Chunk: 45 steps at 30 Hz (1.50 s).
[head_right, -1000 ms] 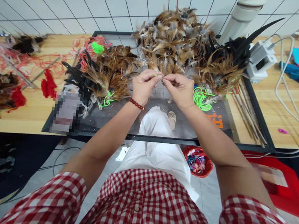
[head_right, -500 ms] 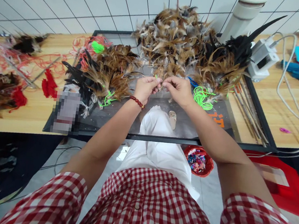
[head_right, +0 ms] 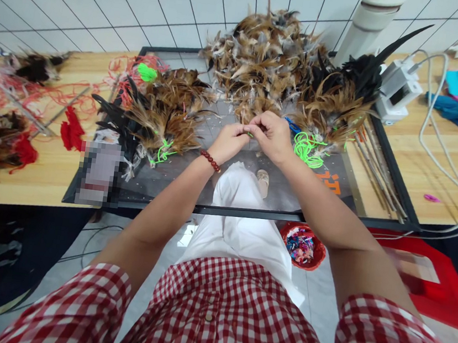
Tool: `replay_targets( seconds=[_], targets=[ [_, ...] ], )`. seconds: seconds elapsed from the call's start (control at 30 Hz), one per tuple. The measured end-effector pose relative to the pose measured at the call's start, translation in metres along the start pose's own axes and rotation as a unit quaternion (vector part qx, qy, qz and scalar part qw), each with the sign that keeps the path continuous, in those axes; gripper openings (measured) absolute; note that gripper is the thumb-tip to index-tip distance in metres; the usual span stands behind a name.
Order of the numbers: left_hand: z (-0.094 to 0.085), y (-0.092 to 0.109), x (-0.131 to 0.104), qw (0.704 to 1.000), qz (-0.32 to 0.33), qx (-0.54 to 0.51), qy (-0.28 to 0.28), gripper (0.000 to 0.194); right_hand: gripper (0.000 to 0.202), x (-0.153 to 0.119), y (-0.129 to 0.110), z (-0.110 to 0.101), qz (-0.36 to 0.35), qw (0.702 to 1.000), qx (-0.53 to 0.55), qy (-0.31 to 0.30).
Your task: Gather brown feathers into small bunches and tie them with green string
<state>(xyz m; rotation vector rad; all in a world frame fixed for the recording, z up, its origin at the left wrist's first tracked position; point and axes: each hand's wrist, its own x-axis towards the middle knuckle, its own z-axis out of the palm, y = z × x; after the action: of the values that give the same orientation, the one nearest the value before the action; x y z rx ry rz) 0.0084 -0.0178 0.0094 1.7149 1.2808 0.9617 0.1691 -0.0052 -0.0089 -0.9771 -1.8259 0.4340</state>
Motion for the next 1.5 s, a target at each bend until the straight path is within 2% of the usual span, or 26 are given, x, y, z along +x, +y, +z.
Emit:
replay_targets(
  seconds=[0.07, 0.13, 0.23, 0.33, 0.47, 0.6, 0.73, 0.87, 1.1, 1.2, 1.27, 1.33, 1.4, 1.5],
  targets=[
    [0.0, 0.002, -0.001, 1.0, 0.0, 0.015, -0.003, 0.038, 0.041, 0.001, 0.001, 0.0, 0.0, 1.0, 0.01, 0.008],
    [0.0, 0.004, -0.001, 0.999, -0.036, -0.017, 0.009, 0.041, 0.043, 0.002, 0.003, 0.0, 0.012, 0.999, 0.024, 0.03],
    [0.0, 0.005, 0.0, 0.981, -0.128, -0.145, 0.032, 0.035, 0.046, 0.004, 0.006, -0.002, 0.028, 0.997, 0.033, 0.06],
    [-0.001, 0.007, 0.001, 0.95, -0.183, -0.248, 0.04, 0.03, 0.046, 0.003, 0.007, -0.003, -0.006, 1.0, 0.02, 0.021],
    [-0.001, 0.011, 0.0, 0.938, -0.192, -0.284, 0.048, 0.033, 0.043, 0.0, 0.006, 0.0, -0.041, 0.999, -0.009, -0.033],
    [-0.002, 0.014, -0.003, 0.932, -0.195, -0.304, 0.041, 0.028, 0.048, 0.0, 0.007, 0.002, -0.034, 0.999, -0.024, -0.01],
    [-0.007, 0.014, -0.004, 0.905, -0.222, -0.359, 0.051, 0.018, 0.049, 0.001, 0.007, 0.001, -0.03, 0.999, -0.01, -0.013],
    [-0.012, 0.011, -0.001, 0.881, -0.239, -0.406, 0.041, 0.016, 0.048, -0.001, 0.002, 0.0, 0.007, 1.0, 0.013, -0.026],
    [-0.017, 0.005, 0.003, 0.873, -0.249, -0.418, 0.033, 0.016, 0.041, -0.001, -0.009, 0.001, 0.103, 0.99, 0.092, -0.008],
    [-0.018, -0.001, 0.005, 0.891, -0.223, -0.395, 0.03, 0.014, 0.036, 0.0, -0.009, 0.0, 0.148, 0.98, 0.134, -0.008],
    [-0.017, -0.007, 0.006, 0.923, -0.168, -0.344, 0.038, 0.014, 0.03, 0.0, -0.009, 0.001, 0.166, 0.974, 0.151, -0.003],
    [-0.015, -0.012, 0.006, 0.962, -0.081, -0.255, 0.062, 0.013, 0.023, -0.001, -0.011, 0.002, 0.172, 0.974, 0.144, 0.019],
    [-0.013, -0.014, 0.004, 0.986, 0.02, -0.131, 0.098, 0.009, 0.017, -0.001, -0.014, 0.005, 0.176, 0.975, 0.128, 0.045],
    [-0.014, -0.014, -0.001, 0.983, 0.138, 0.047, 0.115, 0.015, 0.016, -0.002, -0.02, 0.011, 0.192, 0.97, 0.139, 0.06]
  ],
)
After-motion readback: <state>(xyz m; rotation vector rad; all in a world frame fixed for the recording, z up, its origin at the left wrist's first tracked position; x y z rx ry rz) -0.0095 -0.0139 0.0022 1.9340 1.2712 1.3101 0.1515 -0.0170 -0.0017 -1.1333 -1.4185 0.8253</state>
